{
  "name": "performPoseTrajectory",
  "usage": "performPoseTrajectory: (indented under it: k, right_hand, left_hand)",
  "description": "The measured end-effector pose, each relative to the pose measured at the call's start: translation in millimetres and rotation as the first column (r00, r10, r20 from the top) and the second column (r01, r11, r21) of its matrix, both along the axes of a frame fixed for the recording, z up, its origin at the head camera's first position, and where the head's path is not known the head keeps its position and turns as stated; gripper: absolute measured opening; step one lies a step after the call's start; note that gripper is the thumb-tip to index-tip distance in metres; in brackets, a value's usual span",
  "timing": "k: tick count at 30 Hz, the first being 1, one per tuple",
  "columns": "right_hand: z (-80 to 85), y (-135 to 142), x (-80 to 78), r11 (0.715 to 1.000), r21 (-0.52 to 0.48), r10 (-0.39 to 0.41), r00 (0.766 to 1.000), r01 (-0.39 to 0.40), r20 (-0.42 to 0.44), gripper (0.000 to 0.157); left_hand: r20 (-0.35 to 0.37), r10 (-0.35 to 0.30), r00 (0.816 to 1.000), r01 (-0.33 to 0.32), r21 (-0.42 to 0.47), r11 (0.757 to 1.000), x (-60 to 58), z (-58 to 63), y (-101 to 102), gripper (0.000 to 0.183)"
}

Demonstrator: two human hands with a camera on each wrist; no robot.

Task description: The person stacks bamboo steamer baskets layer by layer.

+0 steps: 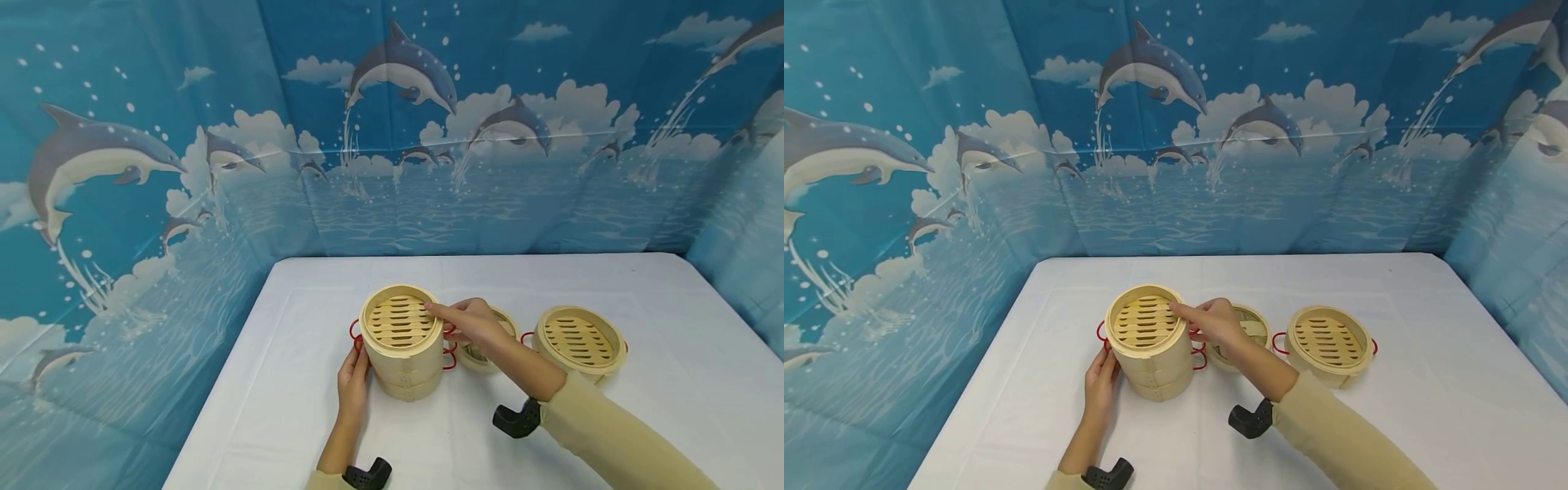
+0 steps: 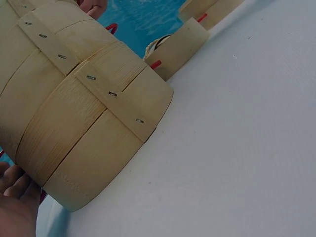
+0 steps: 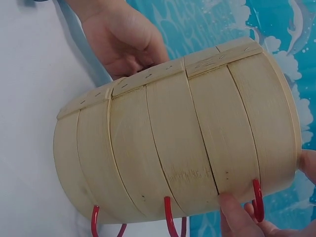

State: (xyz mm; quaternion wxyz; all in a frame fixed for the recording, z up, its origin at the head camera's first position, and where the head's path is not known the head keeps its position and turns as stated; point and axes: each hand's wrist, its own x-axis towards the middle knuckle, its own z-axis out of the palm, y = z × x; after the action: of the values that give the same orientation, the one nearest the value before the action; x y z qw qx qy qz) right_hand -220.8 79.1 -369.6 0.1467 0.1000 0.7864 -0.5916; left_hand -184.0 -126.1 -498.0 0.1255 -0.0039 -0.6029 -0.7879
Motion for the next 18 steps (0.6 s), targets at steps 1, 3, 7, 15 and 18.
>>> performPoseTrajectory:
  k: [1,3,7,15,18]
  right_hand:
    - [0.1,-0.1,-0.4,1.000,0.003,0.001,1.000,-0.001,0.003,0.060]
    - [0.9,-0.2,-0.5,1.000,-0.001,0.003,1.000,-0.003,0.008,0.060]
    - [1.6,0.3,-1.4,1.000,-0.024,0.017,1.000,-0.016,0.016,0.058]
    - [0.8,2.2,-4.9,0.996,-0.085,0.019,0.999,-0.015,0.036,0.054]
    - [0.6,2.2,-5.0,0.996,-0.082,0.018,0.999,-0.015,0.036,0.055]
  left_hand:
    - [0.000,-0.001,1.000,0.001,0.001,1.000,-0.1,-0.3,0.0,0.041]
    - [-0.001,-0.003,1.000,0.003,-0.003,1.000,0.2,-0.6,-0.2,0.041]
    - [-0.002,-0.004,1.000,0.004,-0.021,1.000,0.7,-1.0,-0.2,0.042]
    - [-0.139,0.038,0.990,-0.070,-0.238,0.969,1.1,-1.8,-2.0,0.047]
    - [-0.247,0.045,0.968,-0.117,-0.286,0.951,2.6,2.3,-2.1,0.043]
